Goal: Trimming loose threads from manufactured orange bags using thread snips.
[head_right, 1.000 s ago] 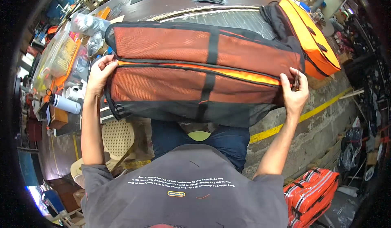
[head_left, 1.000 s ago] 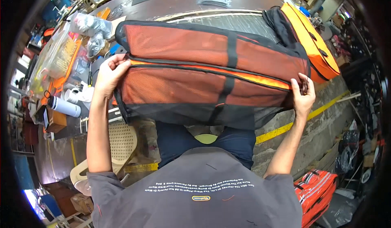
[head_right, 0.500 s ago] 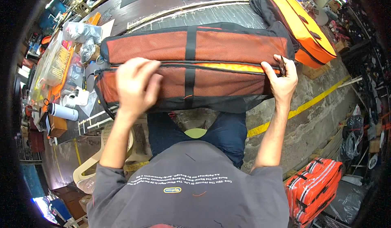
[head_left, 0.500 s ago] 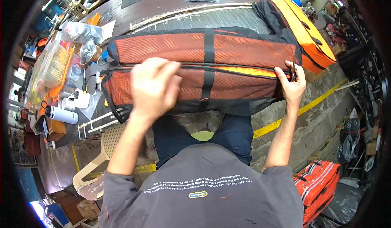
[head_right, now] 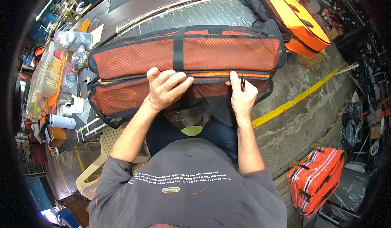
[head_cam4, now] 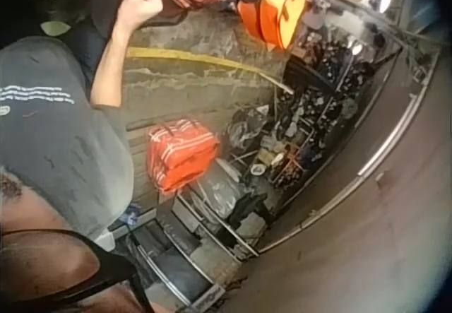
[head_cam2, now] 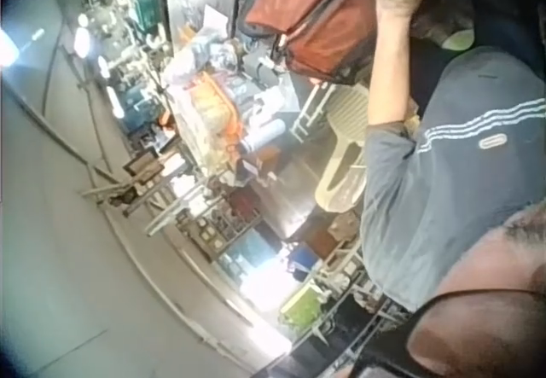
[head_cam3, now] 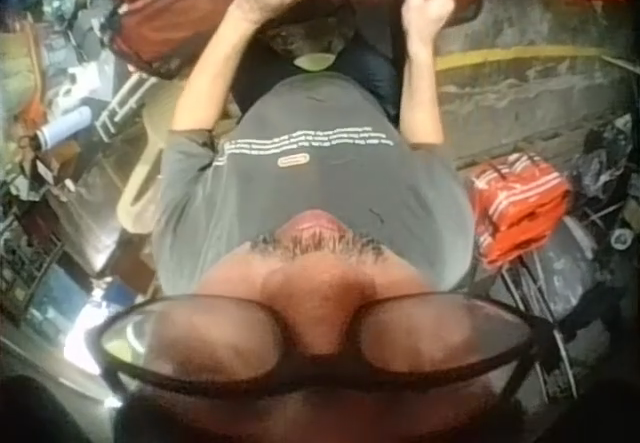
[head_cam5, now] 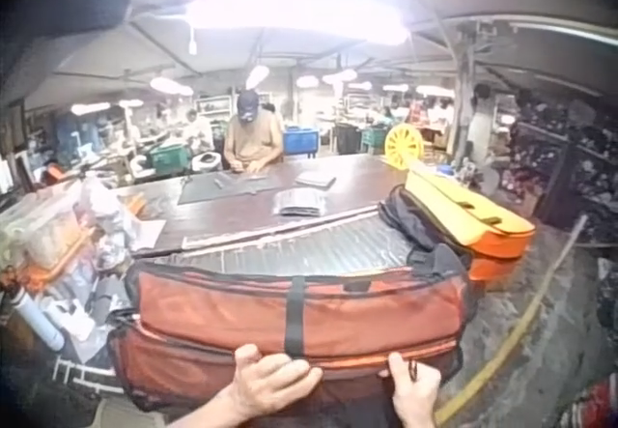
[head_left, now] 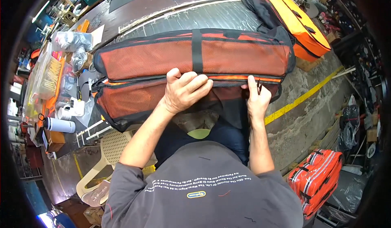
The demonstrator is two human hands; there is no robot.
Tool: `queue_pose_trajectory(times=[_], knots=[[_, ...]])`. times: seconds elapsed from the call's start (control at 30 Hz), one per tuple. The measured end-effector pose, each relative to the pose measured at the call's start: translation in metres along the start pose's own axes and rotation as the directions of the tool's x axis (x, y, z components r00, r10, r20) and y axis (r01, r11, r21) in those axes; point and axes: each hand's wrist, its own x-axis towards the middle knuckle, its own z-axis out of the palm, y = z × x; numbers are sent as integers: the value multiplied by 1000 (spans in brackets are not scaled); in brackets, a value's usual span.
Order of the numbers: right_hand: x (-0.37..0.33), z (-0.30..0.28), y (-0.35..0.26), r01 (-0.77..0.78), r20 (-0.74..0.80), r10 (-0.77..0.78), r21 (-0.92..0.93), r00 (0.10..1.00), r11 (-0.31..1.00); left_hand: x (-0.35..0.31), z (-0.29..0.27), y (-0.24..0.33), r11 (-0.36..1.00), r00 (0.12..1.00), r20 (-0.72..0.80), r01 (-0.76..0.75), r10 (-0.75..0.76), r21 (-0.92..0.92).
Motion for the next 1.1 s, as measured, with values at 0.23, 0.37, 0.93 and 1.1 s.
queue_pose_trajectory(times=[0.23,0.37,0.93,1.1], knots=[[72,55,-48,125,-25,-123,99,992,987,54,11,-44,993,998,-2,63,-63,95],[73,61,-55,36,255,-24,-45,967,998,50,22,-51,997,997,-58,53,-50,48],[76,93,29,48,141,-128,468,982,882,102,20,-34,901,842,432,414,-324,-131],[70,93,37,-19,207,-120,569,971,822,102,46,-31,897,833,425,431,-354,-98]])
